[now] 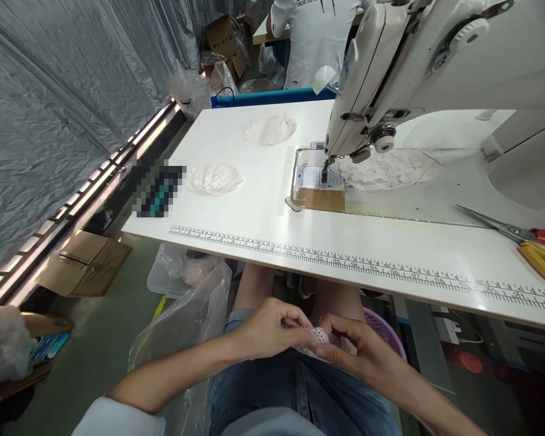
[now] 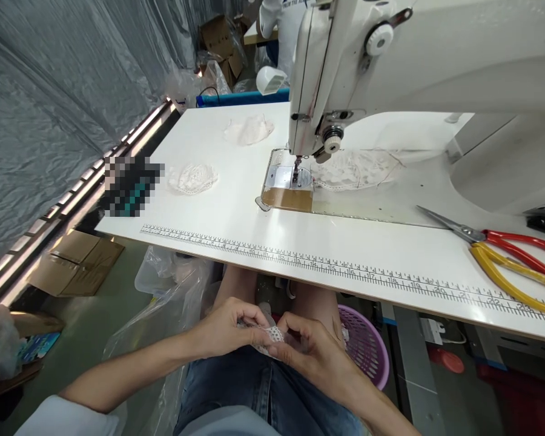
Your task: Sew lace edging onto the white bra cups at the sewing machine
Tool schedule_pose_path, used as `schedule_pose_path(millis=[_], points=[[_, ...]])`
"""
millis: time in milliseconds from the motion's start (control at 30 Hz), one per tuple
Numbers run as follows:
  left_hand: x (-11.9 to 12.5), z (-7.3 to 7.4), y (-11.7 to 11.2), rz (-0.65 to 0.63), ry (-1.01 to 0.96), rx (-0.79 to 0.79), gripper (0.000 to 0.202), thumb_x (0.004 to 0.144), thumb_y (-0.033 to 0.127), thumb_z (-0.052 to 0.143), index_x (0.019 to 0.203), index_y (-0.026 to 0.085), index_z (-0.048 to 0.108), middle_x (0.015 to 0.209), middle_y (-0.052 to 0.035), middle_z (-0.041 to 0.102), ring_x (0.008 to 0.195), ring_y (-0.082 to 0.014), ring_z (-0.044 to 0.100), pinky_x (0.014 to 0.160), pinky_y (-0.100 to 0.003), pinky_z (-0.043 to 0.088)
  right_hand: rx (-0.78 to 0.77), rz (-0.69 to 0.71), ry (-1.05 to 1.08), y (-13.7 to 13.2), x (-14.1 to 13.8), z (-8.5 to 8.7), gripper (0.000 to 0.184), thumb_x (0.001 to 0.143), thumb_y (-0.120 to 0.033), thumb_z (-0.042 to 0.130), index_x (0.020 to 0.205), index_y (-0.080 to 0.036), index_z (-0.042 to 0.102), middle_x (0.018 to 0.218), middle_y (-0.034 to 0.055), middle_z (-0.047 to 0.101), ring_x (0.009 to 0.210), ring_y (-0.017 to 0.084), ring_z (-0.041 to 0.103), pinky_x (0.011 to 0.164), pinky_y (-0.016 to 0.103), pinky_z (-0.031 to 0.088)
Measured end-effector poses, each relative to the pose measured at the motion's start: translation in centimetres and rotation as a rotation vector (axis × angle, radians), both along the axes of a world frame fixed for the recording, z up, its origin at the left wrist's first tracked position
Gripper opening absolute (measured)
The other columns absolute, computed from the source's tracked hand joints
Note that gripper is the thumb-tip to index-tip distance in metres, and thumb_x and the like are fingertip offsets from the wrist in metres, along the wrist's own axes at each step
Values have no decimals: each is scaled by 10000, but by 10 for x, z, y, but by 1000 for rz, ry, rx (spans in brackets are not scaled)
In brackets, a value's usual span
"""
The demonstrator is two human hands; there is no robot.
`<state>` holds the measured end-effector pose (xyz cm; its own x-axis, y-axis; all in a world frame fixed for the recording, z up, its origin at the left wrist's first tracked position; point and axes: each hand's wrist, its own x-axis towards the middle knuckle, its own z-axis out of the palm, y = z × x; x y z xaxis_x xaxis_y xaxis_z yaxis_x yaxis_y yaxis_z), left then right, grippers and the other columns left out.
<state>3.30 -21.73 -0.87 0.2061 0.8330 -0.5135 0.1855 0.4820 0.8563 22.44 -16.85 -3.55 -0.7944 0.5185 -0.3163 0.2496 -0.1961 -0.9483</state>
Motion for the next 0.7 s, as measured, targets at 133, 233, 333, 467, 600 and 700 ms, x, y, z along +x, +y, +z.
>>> schedule_pose_path(millis=[133, 233, 333, 467, 600, 700], points=[[-7, -2, 2, 143, -127, -144, 376, 595, 438, 786, 728, 103, 679, 660, -27, 646, 611, -118, 557, 631, -234, 423, -55, 71, -21, 3, 9, -2, 316, 788, -471, 647, 696, -177, 575, 666, -35, 459, 658, 127, 400, 600, 228, 314], [-15, -2, 1, 187, -182, -234, 403, 548, 420, 825, 743, 104, 667, 681, -25, 655, 629, -113, 566, 664, -241, 425, -89, 67, -5, 5, 15, -2, 339, 791, -496, 634, 698, -170, 620, 692, -18, 495, 665, 132, 416, 607, 239, 325], [-17, 0, 1, 217, -237, -282, 414, 511, 396, 852, 722, 99, 655, 668, -19, 648, 621, -103, 560, 668, -237, 416, -96, 62, 18, 6, 18, 0, 305, 788, -477, 648, 723, -178, 642, 736, -13, 528, 691, 134, 442, 628, 234, 340], [-14, 3, 2, 249, -253, -296, 424, 492, 399, 860, 699, 97, 646, 644, -14, 638, 594, -97, 548, 641, -233, 400, -92, 56, 41, 5, 15, 3, 292, 774, -471, 664, 736, -183, 639, 715, -20, 515, 680, 130, 434, 620, 222, 347], [-15, 6, 3, 235, -251, -255, 398, 527, 394, 849, 715, 99, 660, 657, -21, 644, 609, -101, 554, 644, -230, 404, -99, -3, 55, 5, 11, 2, 313, 778, -474, 655, 702, -171, 627, 681, -27, 480, 650, 121, 406, 594, 223, 336], [-20, 10, 5, 205, -236, -240, 376, 549, 395, 837, 715, 105, 664, 659, -17, 639, 621, -98, 551, 652, -224, 417, -88, -24, 51, 7, 9, 2, 308, 777, -461, 663, 699, -166, 622, 680, -27, 498, 655, 123, 420, 601, 228, 336]])
